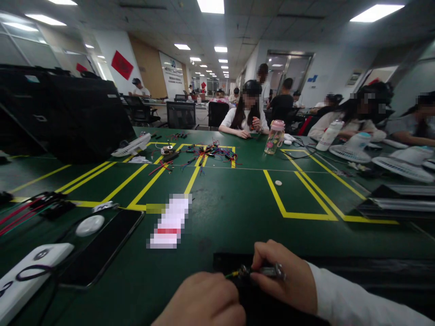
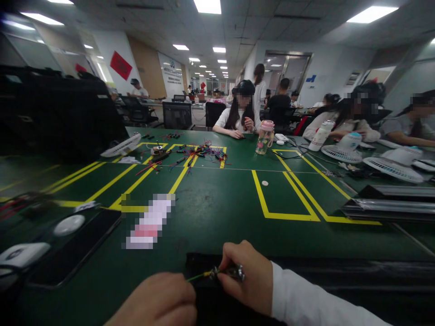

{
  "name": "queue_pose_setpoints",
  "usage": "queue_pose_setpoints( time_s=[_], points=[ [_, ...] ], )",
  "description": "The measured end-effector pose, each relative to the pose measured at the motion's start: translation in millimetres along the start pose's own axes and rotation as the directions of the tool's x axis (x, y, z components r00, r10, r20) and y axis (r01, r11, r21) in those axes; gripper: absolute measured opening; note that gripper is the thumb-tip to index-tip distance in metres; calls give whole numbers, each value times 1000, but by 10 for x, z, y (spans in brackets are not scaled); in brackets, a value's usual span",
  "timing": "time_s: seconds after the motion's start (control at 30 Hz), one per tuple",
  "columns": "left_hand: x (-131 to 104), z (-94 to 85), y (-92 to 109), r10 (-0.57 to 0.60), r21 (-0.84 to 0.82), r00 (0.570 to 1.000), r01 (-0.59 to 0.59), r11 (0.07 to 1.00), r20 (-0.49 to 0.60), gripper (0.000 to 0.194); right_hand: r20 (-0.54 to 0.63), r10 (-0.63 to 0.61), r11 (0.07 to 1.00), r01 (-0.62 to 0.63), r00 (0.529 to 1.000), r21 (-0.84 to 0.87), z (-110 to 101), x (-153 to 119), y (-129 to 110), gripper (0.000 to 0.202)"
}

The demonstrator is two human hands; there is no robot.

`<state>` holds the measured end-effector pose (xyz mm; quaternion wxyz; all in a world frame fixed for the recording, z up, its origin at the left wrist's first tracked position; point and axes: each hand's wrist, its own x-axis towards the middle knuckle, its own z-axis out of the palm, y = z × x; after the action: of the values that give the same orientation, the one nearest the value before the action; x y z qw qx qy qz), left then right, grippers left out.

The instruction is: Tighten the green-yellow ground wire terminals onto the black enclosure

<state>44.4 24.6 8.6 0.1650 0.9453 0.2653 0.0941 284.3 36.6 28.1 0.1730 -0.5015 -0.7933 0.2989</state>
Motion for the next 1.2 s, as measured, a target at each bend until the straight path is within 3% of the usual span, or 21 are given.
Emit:
queue_pose_setpoints(
  time_s=[0.03,0.07,0.1,0.17,0.27,0.33,0.43,0.53,0.6,0.83,1.2],
  points=[
    [-45,-64,-39,-284,-203,957,267,942,-59,23,8,0,1000,0,1000,2,-2,12,5,10],
    [-80,-108,-94,-546,-405,837,494,769,-15,31,18,-2,1000,2,1000,6,-10,26,8,11],
    [-103,-130,-163,-613,-458,789,560,690,40,37,33,-8,1000,7,999,11,-22,43,9,11],
    [-121,-111,-324,-640,-530,742,631,567,198,50,72,-23,999,21,997,28,-58,85,4,13],
    [-118,2,-532,-537,-615,707,690,381,461,71,139,-39,997,30,989,68,-121,167,-8,12],
    [-115,65,-601,-459,-648,704,698,305,542,69,175,-42,995,26,984,97,-154,222,-13,12],
    [-108,93,-605,-403,-674,698,703,227,592,50,194,-44,990,17,980,139,-176,273,-10,15],
    [-86,82,-566,-392,-689,698,699,190,599,28,144,-11,986,-14,989,167,-165,251,6,15],
    [-66,90,-553,-409,-703,705,686,185,580,23,85,34,984,-48,996,172,-137,191,16,10],
    [-33,233,-584,-514,-749,722,629,209,463,43,-54,83,994,-79,995,75,51,-34,15,7],
    [11,168,-503,-566,-711,709,646,280,421,48,-13,45,999,-45,999,14,78,59,5,11]
  ],
)
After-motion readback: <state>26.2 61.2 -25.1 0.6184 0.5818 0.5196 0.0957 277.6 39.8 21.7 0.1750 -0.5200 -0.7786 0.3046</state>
